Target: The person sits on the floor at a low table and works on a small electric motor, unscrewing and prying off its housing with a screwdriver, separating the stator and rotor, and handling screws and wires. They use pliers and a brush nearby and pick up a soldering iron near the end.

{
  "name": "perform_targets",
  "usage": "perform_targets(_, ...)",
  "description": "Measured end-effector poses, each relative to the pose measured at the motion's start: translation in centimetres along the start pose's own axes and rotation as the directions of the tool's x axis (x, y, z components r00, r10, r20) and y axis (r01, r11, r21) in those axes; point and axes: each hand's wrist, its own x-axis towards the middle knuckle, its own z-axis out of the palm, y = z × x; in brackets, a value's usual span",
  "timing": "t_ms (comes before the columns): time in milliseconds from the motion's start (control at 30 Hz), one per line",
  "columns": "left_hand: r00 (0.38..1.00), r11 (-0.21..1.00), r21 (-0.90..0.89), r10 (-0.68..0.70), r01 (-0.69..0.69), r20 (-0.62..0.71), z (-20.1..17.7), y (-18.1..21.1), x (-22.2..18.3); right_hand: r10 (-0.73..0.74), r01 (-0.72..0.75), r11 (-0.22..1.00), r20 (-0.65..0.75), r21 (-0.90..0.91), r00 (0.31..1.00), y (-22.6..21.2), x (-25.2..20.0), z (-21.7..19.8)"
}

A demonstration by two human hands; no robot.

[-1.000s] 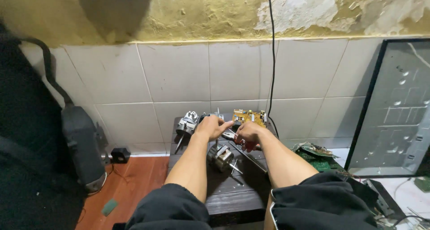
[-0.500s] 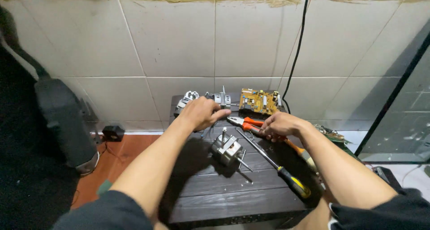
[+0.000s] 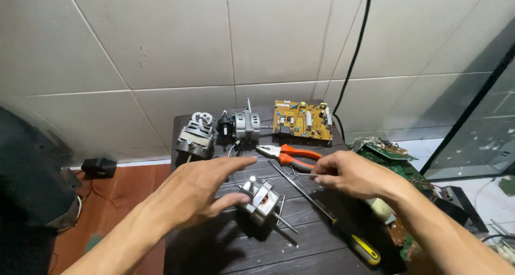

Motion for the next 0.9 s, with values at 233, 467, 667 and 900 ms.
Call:
perform_targets(233, 0.966, 0.966, -0.010, 0.257, -0.257, -0.002, 0.5, 0.4, 1.5, -0.068, 0.077, 0.991, 0.077, -0.109, 0.995, 0.7, 1.6, 1.6)
perform_targets(467, 0.971, 0.970, -0.039, 0.241, -0.241, -0.008, 1.1, -0.4, 1.6, 0.028, -0.020, 0.988, 0.050, -0.151, 0.998, 1.2, 1.6, 1.2)
perform_targets(667, 0.971, 0.973, 0.002, 0.229, -0.230, -0.064, 1.9, -1.6, 2.1, 0.028, -0.016, 0.985, 0.068, -0.172, 0.997, 0.8, 1.9, 1.2)
perform_targets(900, 0.973, 0.975, -0.010, 0.223, -0.224, -0.056, 2.4, -2.0, 2.1, 0.044, -0.027, 0.983, 0.094, -0.183, 0.995, 0.8, 1.9, 1.3)
